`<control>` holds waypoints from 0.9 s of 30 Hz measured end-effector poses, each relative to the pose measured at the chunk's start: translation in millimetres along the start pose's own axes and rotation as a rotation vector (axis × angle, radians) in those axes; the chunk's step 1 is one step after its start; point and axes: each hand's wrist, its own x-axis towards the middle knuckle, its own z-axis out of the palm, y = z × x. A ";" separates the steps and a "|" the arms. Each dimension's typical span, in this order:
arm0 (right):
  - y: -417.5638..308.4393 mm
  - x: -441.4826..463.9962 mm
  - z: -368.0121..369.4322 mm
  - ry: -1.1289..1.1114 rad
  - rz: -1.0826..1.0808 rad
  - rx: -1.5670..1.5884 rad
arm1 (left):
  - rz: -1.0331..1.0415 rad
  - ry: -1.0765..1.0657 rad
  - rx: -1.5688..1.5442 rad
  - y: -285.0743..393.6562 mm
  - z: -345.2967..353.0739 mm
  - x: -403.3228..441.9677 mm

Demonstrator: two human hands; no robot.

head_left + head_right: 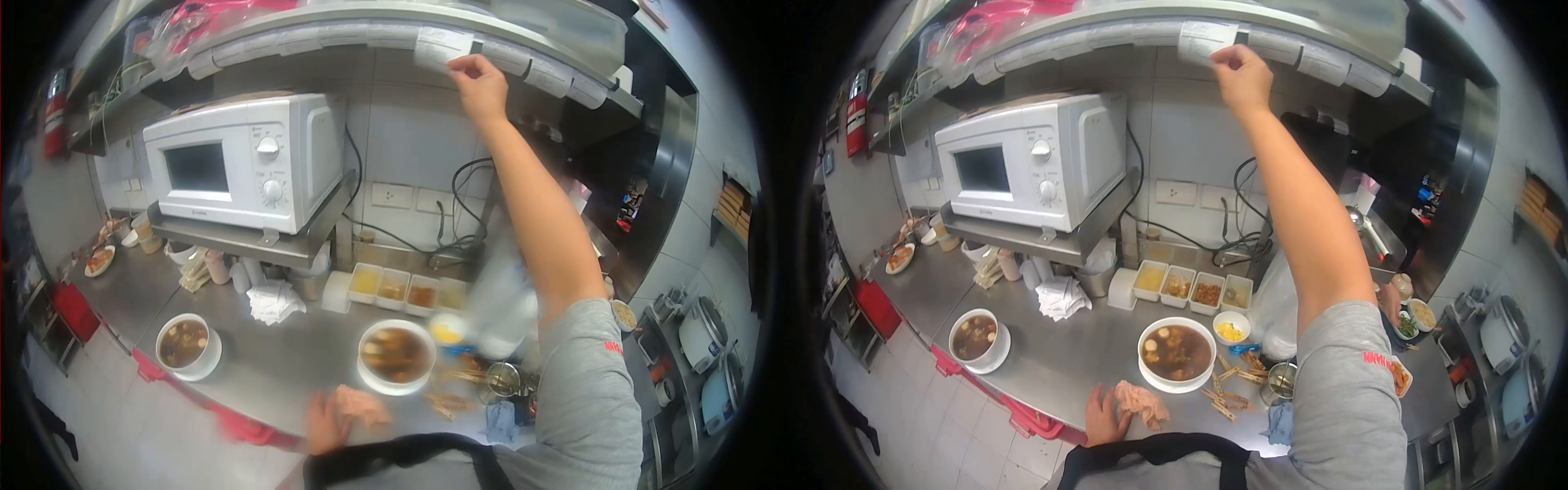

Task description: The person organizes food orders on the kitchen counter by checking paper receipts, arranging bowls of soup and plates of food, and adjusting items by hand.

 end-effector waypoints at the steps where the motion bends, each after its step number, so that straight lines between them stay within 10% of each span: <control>1: -4.0 -2.7 2.8 -0.021 0.144 0.174 | 0.012 -0.005 0.012 -2.1 0.5 1.4; 15: -41.0 -199.7 33.5 -0.468 0.244 0.696 | -0.044 0.255 -0.316 -17.4 -38.7 38.0; 27: -58.5 -296.8 23.6 -0.628 0.409 0.986 | -0.165 0.036 -1.281 87.6 -150.2 171.9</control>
